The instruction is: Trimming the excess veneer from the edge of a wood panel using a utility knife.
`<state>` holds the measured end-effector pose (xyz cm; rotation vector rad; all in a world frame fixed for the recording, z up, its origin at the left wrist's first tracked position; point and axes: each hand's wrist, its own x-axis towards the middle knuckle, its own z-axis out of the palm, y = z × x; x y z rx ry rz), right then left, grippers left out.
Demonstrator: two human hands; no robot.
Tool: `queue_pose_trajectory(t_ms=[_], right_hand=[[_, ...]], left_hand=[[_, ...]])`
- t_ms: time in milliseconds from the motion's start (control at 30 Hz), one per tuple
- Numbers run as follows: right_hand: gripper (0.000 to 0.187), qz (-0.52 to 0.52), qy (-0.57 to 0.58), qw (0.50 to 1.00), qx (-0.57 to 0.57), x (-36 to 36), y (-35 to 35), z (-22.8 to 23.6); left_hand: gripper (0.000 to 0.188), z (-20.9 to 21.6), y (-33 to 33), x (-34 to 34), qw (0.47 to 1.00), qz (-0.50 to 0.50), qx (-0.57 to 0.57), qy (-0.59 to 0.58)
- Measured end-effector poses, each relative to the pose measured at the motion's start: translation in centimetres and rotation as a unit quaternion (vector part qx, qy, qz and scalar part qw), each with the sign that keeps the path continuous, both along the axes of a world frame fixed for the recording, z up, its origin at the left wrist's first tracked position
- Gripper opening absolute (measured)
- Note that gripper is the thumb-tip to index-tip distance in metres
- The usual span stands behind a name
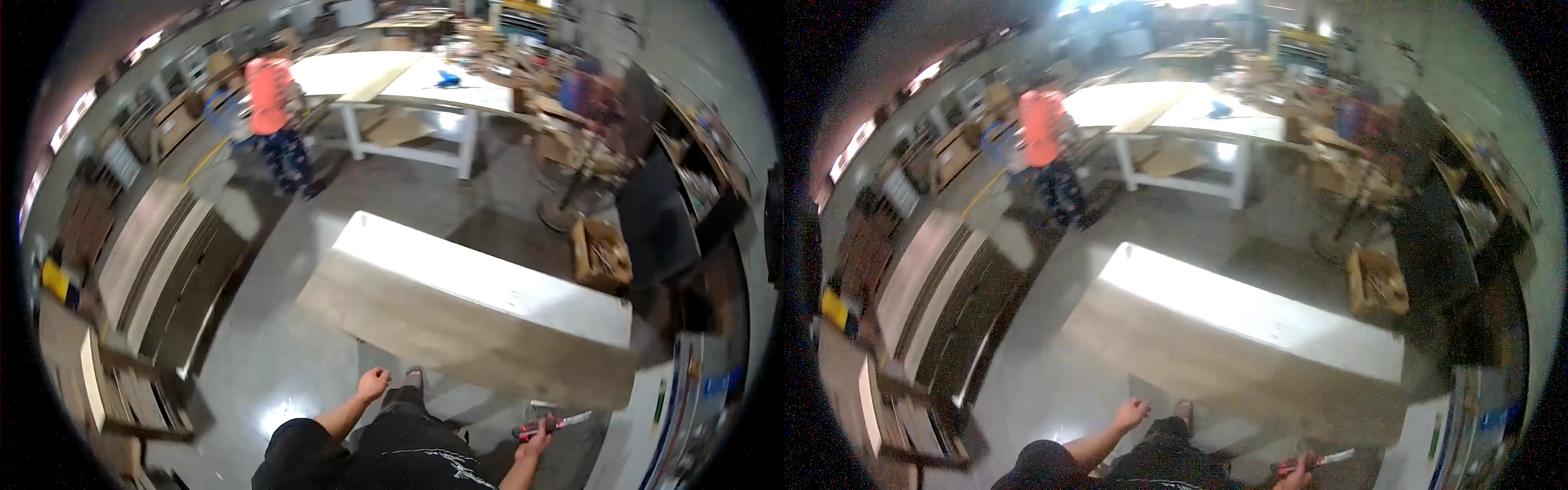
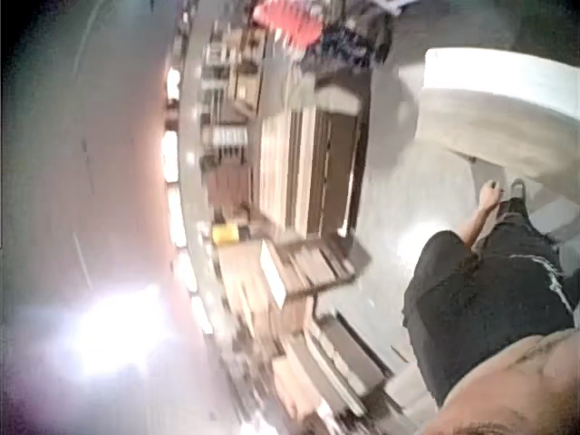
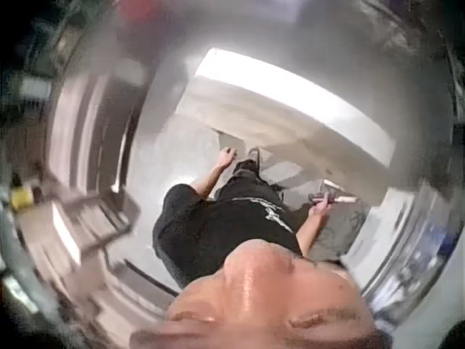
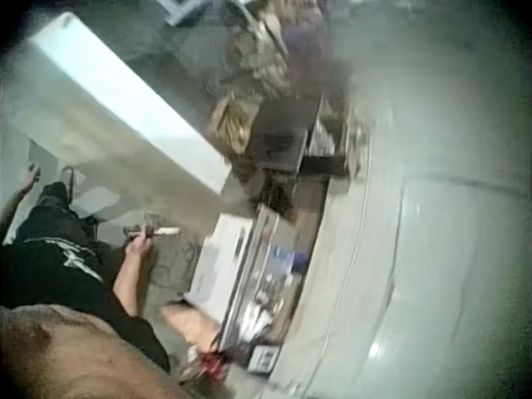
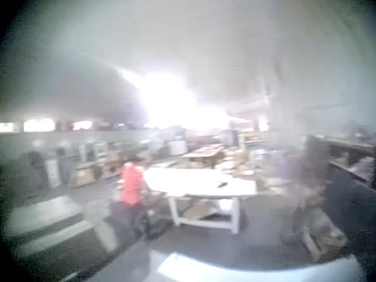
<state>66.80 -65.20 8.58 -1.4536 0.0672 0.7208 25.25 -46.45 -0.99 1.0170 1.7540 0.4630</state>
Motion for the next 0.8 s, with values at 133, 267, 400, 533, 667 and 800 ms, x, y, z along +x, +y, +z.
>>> queue_pose_trajectory(t_ms=[133, 267, 400, 533, 667, 800], right_hand=[[0.028, -0.060, 0.143, 0.988, -0.014, 4.7, 3.6, -7.4], [0.035, -0.141, 0.153, 0.975, -0.082, 8.9, 3.8, -14.7], [0.046, -0.142, 0.280, 0.942, -0.118, 6.8, 9.8, -15.9], [0.055, -0.146, 0.308, 0.930, -0.140, 7.6, 10.1, -16.8], [0.061, -0.132, 0.301, 0.931, -0.159, 6.7, 10.3, -16.4], [0.059, -0.078, 0.208, 0.949, -0.225, 4.0, 10.2, -12.7]], left_hand=[[0.037, -1.0, 2.1, -5.5, 0.978, 0.130, 0.109, 0.122], [0.035, 1.9, 7.6, -7.7, 0.966, 0.193, 0.150, 0.083], [0.042, 1.5, 10.6, -11.5, 0.931, 0.234, 0.202, 0.193], [0.052, 6.9, 14.1, -10.1, 0.893, -0.029, 0.258, 0.368], [0.061, 6.8, 13.2, -7.4, 0.844, -0.353, 0.319, 0.247], [0.069, 5.3, 9.9, -3.7, 0.736, -0.476, 0.402, 0.264]])
